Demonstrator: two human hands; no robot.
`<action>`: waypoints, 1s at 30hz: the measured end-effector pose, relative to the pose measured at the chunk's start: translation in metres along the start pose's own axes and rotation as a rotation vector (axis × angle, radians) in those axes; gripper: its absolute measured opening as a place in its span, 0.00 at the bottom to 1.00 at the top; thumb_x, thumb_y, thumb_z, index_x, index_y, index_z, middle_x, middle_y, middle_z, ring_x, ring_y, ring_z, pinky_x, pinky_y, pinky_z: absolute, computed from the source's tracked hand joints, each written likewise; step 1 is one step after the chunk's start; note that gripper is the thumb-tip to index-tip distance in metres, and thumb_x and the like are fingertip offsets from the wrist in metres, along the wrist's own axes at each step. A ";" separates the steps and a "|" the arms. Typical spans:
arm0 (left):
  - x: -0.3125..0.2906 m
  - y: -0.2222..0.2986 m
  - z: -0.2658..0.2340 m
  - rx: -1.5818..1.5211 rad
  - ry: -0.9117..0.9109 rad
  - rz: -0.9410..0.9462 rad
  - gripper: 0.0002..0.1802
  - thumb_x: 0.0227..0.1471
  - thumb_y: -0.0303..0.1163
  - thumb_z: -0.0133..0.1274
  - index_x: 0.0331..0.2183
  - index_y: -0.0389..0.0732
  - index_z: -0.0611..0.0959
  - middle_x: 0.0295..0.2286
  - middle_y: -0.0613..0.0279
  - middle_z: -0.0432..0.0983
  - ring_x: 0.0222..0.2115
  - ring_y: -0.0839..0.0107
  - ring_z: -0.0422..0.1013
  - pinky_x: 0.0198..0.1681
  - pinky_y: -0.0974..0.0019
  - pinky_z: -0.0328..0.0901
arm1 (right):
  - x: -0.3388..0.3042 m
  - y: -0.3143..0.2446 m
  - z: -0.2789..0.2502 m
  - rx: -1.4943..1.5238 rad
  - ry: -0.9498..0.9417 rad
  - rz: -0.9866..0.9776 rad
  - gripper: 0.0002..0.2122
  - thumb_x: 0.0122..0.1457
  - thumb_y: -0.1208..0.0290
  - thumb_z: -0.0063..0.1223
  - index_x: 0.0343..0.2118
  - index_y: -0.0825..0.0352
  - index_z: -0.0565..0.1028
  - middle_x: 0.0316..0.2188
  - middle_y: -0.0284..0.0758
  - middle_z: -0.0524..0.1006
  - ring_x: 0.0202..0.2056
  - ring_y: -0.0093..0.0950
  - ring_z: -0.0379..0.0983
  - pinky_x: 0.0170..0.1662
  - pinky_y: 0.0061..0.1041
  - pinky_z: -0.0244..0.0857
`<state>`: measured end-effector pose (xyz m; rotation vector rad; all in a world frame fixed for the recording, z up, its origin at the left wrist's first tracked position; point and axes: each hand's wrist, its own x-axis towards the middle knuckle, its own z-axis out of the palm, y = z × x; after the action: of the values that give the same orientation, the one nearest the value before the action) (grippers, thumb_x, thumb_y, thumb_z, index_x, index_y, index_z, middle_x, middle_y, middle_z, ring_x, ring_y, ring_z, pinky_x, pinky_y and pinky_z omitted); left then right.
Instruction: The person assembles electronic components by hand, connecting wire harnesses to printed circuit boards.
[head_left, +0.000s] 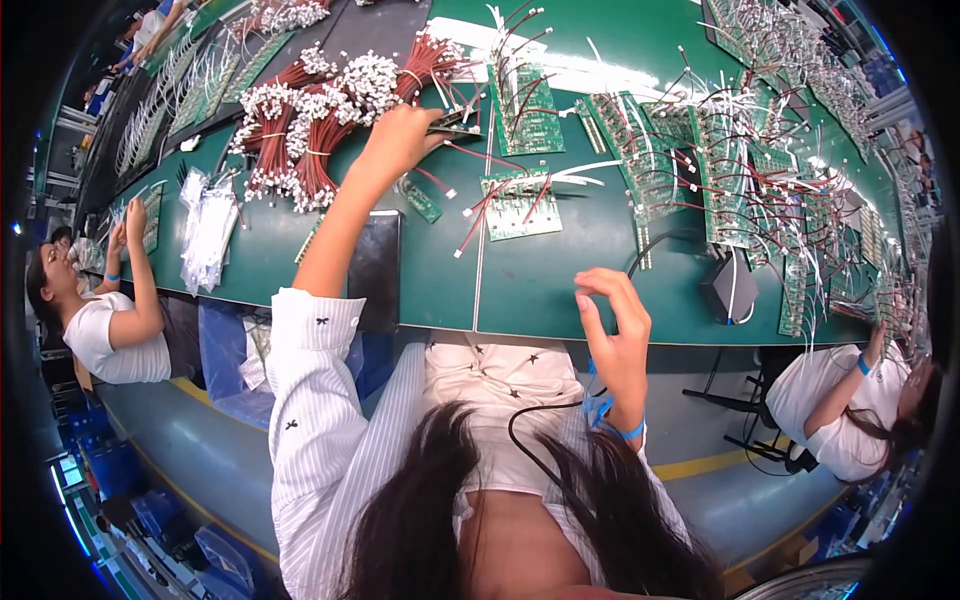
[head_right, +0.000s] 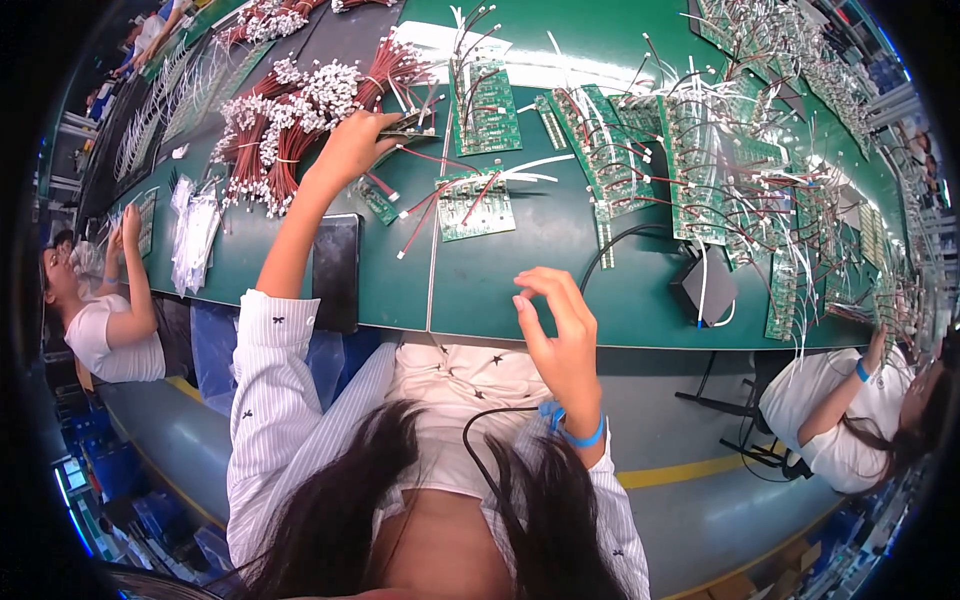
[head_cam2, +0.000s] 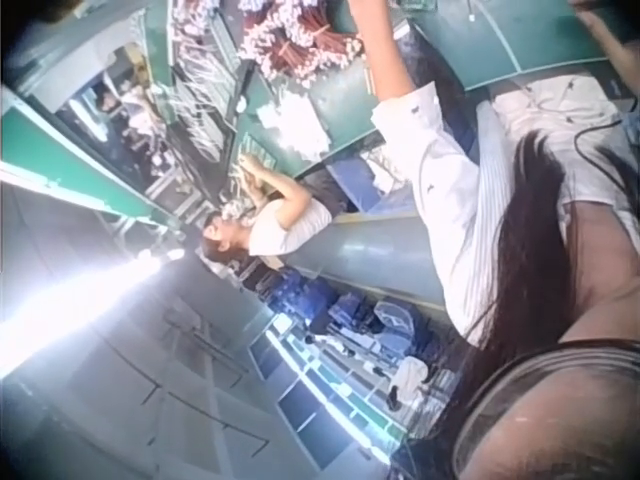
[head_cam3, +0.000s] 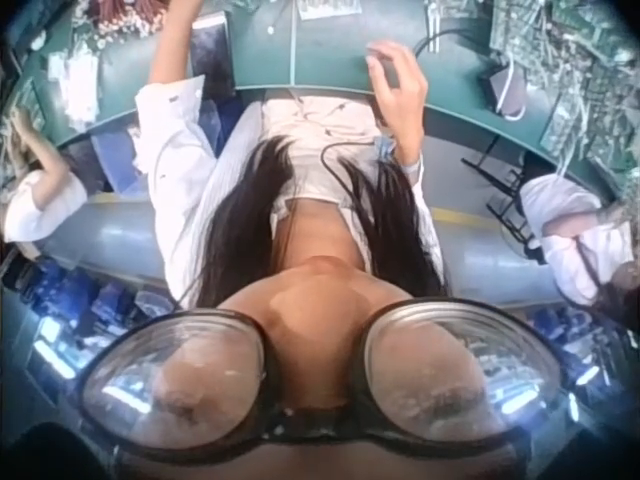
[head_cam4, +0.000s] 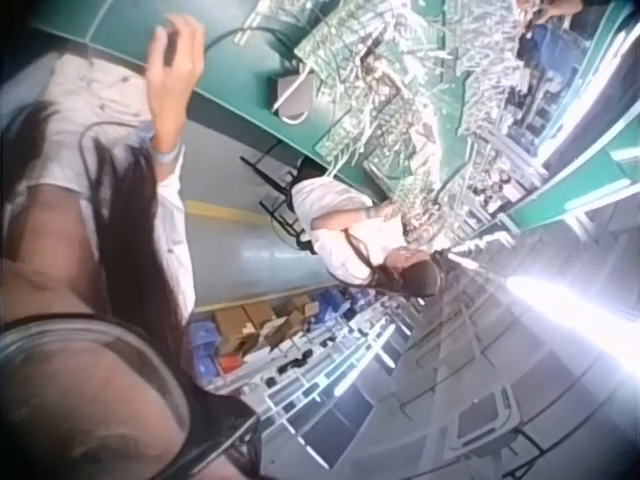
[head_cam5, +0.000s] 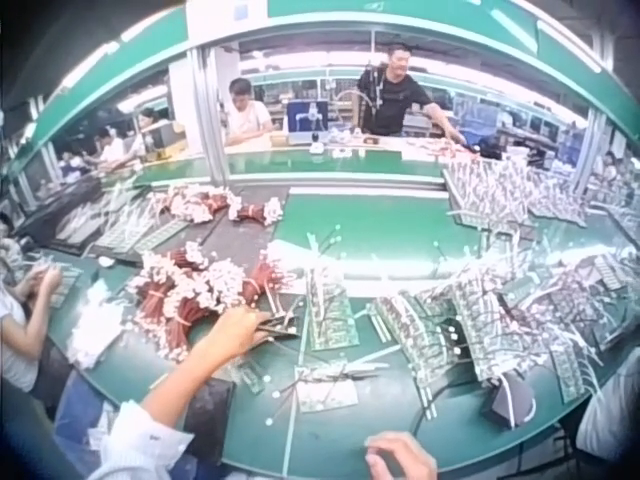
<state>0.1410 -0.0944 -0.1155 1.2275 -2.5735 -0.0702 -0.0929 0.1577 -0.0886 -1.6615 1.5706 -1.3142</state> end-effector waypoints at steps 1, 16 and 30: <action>0.000 0.001 -0.002 -0.047 -0.045 -0.007 0.17 0.39 0.32 0.56 0.36 0.40 0.77 0.25 0.49 0.74 0.29 0.51 0.70 0.35 0.54 0.65 | 0.001 0.003 0.001 -0.008 0.001 0.000 0.07 0.48 0.82 0.50 0.33 0.71 0.71 0.32 0.39 0.72 0.31 0.29 0.71 0.36 0.24 0.63; -0.154 0.110 -0.016 -0.272 0.554 0.152 0.09 0.44 0.17 0.42 0.17 0.37 0.69 0.20 0.57 0.70 0.26 0.62 0.69 0.28 0.67 0.64 | 0.049 0.057 0.052 0.151 0.050 0.199 0.15 0.52 0.77 0.48 0.44 0.70 0.67 0.41 0.43 0.71 0.45 0.35 0.68 0.48 0.28 0.61; -0.101 0.160 0.041 -1.647 0.475 -0.791 0.23 0.52 0.25 0.46 0.50 0.31 0.64 0.45 0.54 0.66 0.33 0.81 0.64 0.33 0.76 0.61 | 0.032 0.055 0.045 0.627 0.114 0.397 0.17 0.52 0.82 0.47 0.46 0.73 0.64 0.46 0.41 0.67 0.48 0.28 0.64 0.51 0.24 0.59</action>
<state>0.0690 0.0822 -0.1520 1.0753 -0.7842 -1.4318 -0.0834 0.1048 -0.1449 -0.8597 1.2706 -1.4904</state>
